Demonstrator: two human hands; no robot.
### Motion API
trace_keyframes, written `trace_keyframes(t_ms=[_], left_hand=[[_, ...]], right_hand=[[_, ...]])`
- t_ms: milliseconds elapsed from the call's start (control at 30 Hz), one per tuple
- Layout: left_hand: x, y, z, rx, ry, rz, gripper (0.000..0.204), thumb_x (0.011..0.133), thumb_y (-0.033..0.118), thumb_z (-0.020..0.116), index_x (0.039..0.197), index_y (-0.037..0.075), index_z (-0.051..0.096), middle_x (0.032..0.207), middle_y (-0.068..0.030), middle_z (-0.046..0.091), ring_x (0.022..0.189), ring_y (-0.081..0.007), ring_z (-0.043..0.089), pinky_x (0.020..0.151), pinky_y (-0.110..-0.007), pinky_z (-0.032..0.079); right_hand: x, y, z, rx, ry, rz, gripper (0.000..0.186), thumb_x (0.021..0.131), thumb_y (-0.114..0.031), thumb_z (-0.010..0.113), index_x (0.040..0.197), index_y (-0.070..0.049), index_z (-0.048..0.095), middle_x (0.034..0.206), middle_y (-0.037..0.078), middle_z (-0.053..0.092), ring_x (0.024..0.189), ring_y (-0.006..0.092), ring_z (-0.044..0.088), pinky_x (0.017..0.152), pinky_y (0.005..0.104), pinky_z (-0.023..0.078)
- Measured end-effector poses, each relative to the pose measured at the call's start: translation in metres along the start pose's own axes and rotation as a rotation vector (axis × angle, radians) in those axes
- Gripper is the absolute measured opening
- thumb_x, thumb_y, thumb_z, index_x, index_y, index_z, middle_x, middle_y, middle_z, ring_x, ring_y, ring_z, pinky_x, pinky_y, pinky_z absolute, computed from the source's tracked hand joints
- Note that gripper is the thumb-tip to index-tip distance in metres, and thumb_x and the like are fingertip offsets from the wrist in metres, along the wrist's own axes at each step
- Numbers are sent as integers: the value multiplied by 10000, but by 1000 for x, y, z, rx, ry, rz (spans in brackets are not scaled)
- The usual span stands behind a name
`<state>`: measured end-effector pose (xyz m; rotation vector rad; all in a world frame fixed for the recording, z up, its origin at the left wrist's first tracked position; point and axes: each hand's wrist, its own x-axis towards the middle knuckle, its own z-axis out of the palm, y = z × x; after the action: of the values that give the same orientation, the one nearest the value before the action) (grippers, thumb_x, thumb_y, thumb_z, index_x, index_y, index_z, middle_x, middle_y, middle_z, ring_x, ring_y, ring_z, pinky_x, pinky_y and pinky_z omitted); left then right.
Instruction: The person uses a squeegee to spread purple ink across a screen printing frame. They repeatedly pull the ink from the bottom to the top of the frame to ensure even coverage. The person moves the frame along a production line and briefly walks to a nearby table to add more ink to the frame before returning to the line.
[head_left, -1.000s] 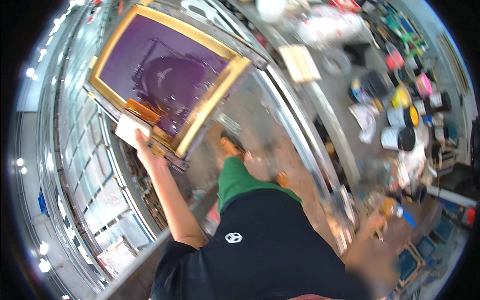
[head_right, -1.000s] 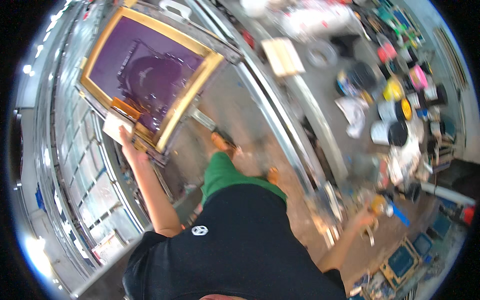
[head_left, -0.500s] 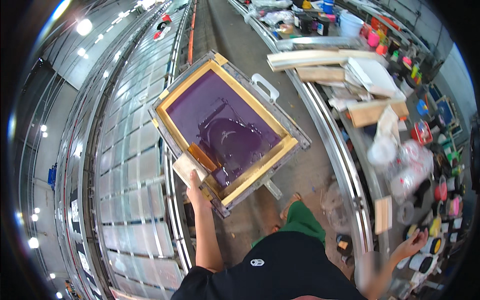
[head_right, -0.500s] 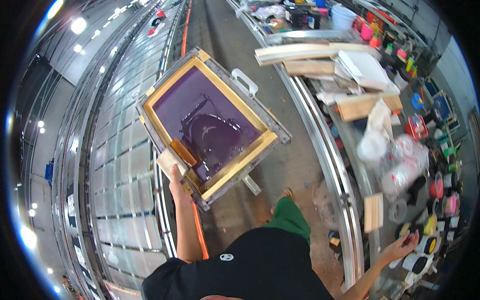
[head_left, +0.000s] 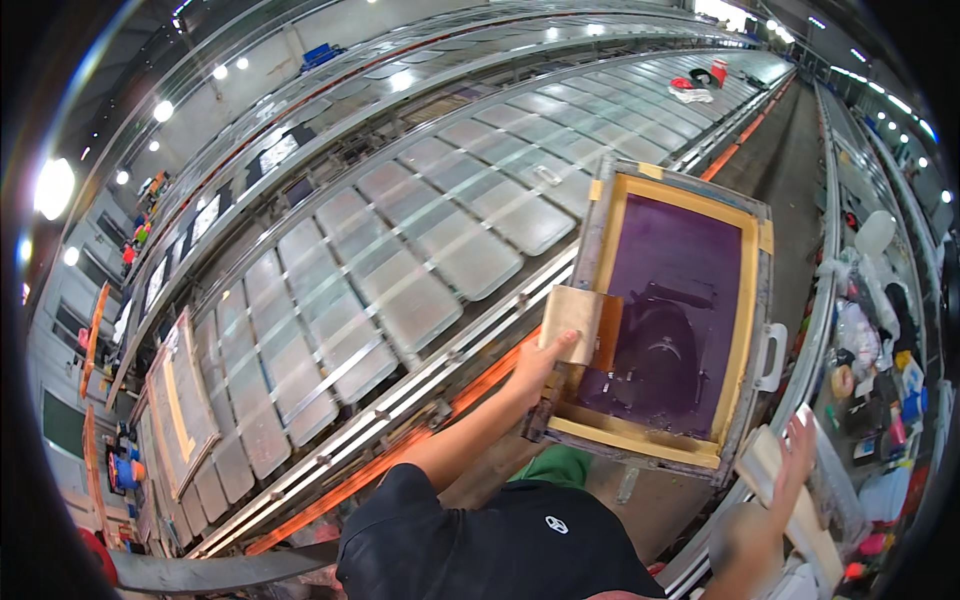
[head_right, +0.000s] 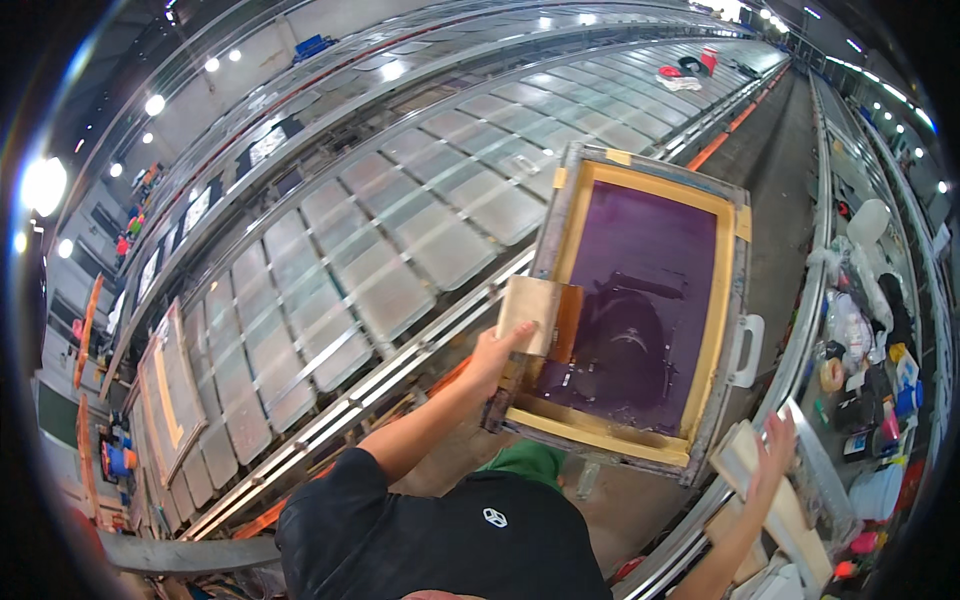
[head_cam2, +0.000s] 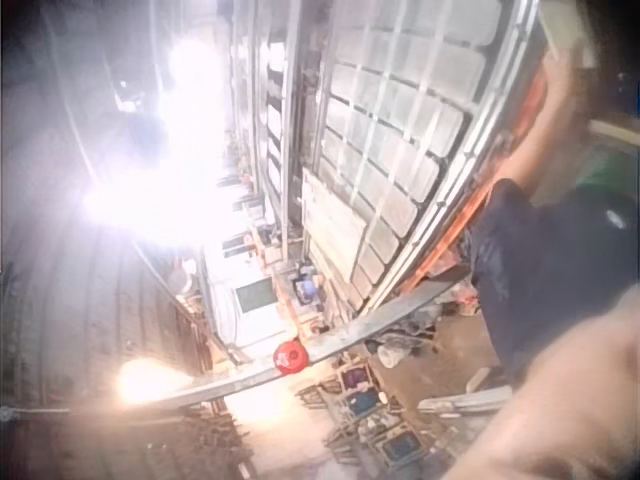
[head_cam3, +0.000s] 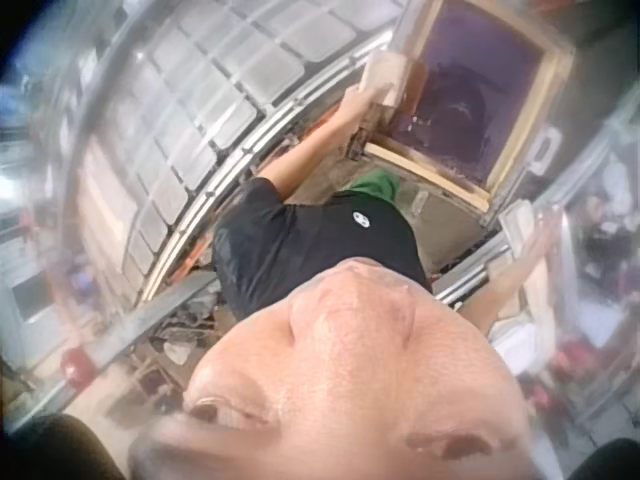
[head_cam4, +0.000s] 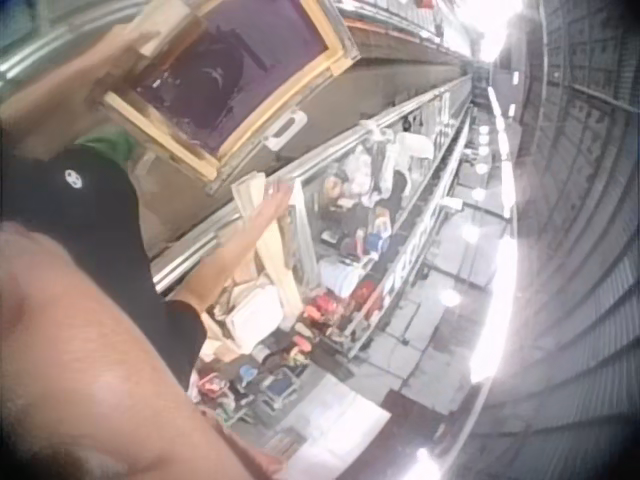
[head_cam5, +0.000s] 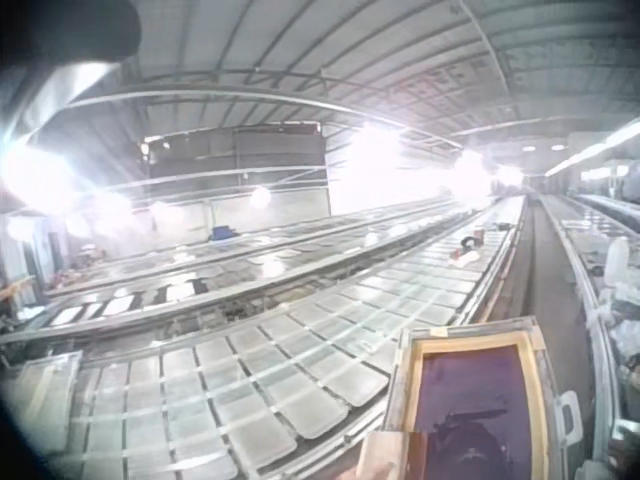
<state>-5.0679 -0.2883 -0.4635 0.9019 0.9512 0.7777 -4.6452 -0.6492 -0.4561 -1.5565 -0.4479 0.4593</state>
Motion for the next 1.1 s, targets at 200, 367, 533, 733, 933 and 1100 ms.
trace_keyframes(t_ms=[200, 367, 533, 733, 933, 1100], left_hand=[[124, 17, 53, -30, 83, 104, 506, 928, 375, 767, 1237, -13, 663, 1076, -87, 713, 897, -171, 687, 770, -340, 558], [296, 26, 154, -32, 2, 18, 499, 955, 347, 742, 1278, -16, 631, 1131, -87, 700, 982, -179, 680, 828, -347, 558], [434, 29, 252, 2, -83, 30, 519, 965, 339, 733, 1326, -7, 594, 1177, -92, 683, 1029, -185, 668, 858, -360, 553], [580, 56, 395, 159, -166, 120, 530, 959, 334, 748, 1338, 3, 585, 1192, -89, 683, 1034, -181, 659, 888, -353, 535], [732, 68, 554, 154, -295, 82, 533, 977, 357, 722, 1322, -27, 586, 1178, -109, 694, 1035, -195, 667, 880, -363, 543], [851, 69, 644, 72, -236, -3, 694, 943, 511, 697, 1346, -40, 573, 1186, -122, 678, 1015, -217, 674, 865, -386, 546]], right_hand=[[223, -50, 190, 239, -506, 353, 688, 1029, -676, 418, 1537, -214, 453, 1271, -2, 627, 1089, 142, 579, 990, 359, 423], [390, -31, 209, 262, -264, 204, 601, 1044, -486, 565, 1479, -71, 548, 1528, 70, 503, 1360, 218, 484, 1153, 359, 334], [513, -46, 196, 104, -25, 53, 562, 1061, -454, 542, 1446, -47, 585, 1538, 96, 504, 1417, 224, 435, 1195, 364, 280], [632, -33, 152, 194, 214, 27, 580, 1065, -455, 537, 1451, -23, 568, 1534, 127, 518, 1454, 227, 421, 1210, 363, 261], [798, -17, 111, 259, 351, 28, 588, 1058, -476, 545, 1453, -41, 569, 1568, 120, 476, 1473, 230, 386, 1213, 379, 253], [958, -20, 103, 273, 325, 25, 589, 1033, -495, 585, 1424, -56, 603, 1509, 108, 534, 1424, 219, 427, 1191, 365, 279]])
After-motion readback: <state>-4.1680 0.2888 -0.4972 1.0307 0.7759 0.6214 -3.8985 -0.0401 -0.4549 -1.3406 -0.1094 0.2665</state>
